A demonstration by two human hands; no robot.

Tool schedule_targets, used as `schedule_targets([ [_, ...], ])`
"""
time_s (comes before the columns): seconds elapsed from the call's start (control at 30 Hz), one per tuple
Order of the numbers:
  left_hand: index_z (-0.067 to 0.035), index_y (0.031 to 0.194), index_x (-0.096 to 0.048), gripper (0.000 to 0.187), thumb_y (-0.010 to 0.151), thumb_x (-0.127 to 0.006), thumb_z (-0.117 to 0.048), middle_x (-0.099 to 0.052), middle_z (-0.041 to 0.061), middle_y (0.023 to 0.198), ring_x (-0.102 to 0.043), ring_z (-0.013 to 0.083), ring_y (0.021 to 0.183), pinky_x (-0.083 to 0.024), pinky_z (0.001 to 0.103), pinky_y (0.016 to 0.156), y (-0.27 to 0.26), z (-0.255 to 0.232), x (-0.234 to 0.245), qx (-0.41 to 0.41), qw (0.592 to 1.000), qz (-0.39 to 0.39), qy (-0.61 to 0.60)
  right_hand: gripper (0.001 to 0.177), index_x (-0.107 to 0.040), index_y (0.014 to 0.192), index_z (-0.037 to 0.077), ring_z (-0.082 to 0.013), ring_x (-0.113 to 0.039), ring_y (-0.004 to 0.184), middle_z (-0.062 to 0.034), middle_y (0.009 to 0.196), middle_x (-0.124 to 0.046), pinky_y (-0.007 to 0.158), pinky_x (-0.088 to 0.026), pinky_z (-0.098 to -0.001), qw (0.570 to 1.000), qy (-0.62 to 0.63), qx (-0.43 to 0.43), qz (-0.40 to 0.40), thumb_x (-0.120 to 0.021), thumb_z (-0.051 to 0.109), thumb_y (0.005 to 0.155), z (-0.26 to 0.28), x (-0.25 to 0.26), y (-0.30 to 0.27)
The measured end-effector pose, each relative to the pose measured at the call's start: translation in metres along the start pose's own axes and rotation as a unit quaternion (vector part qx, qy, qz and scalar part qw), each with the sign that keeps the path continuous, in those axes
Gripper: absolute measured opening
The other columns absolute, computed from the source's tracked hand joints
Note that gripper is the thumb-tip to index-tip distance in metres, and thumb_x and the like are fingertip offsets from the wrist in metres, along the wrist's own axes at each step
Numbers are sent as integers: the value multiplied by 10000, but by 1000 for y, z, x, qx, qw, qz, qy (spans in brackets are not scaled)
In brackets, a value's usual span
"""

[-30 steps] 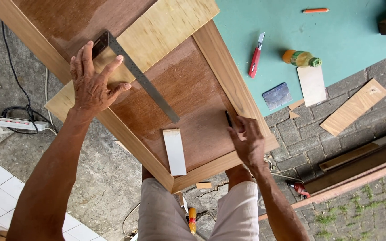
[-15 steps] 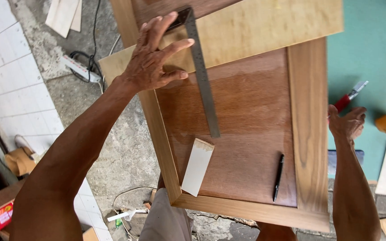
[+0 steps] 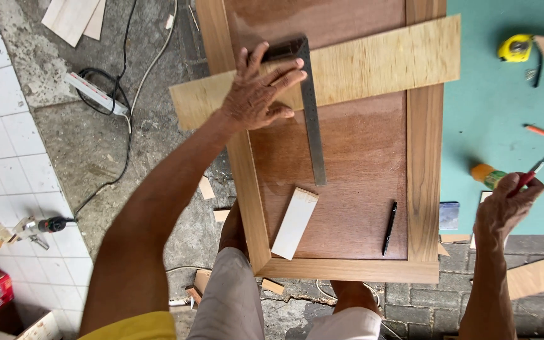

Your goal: Measuring, marking, and cutting wood strips to fit into a wooden frame using hand tools.

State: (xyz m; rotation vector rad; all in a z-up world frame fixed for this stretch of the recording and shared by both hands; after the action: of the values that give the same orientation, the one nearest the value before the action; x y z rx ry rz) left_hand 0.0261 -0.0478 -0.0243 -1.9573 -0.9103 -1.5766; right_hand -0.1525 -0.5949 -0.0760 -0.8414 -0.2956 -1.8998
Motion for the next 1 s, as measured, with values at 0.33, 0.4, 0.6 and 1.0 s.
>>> schedule_targets([
  [0.33,-408,1549,-456,643,965,-604,-631,-277,-151,1680,-118,535,1515,-99,771,1172,-4,-3,23,76,995,62,-16,197,-545,1161,23,-469,-675,681,-296,734,-638,535,-465,-546,986,-39,33,156,-476,196,1099,324,-158,-95],
  [0.4,-418,1567,-424,661,965,-608,-620,-236,-166,1694,-88,525,1531,-86,782,1186,-5,-3,24,85,992,85,-31,273,-531,1113,15,-560,-701,763,-356,796,-671,591,-510,-660,973,-114,81,183,-541,287,1091,357,-198,-97],
  [0.6,-386,1591,-395,678,984,-637,-569,-193,-128,1711,-77,531,1528,-68,806,1176,-3,-2,24,87,989,112,-34,324,-502,1143,59,-475,-744,758,-242,778,-718,663,-574,-618,951,-237,96,177,-448,377,1120,337,-246,-79],
  [1.0,-379,1604,-382,710,983,-672,-561,-170,-112,1715,-48,524,1527,-65,832,1173,-1,-2,29,92,989,106,-44,502,-509,1288,15,-502,-734,804,-247,867,-741,713,-553,-659,927,-294,107,205,-412,473,1109,318,-261,-73],
])
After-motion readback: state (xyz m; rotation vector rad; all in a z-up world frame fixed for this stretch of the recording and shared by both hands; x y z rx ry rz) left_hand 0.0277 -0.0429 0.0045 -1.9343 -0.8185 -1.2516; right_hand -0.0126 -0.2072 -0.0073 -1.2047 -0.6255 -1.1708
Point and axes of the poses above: each hand's wrist, its own y-axis towards the middle knuckle, its own x-axis out of the back of the hand, z = x × y, the point moved 5 cm from there along y, towards the middle knuckle
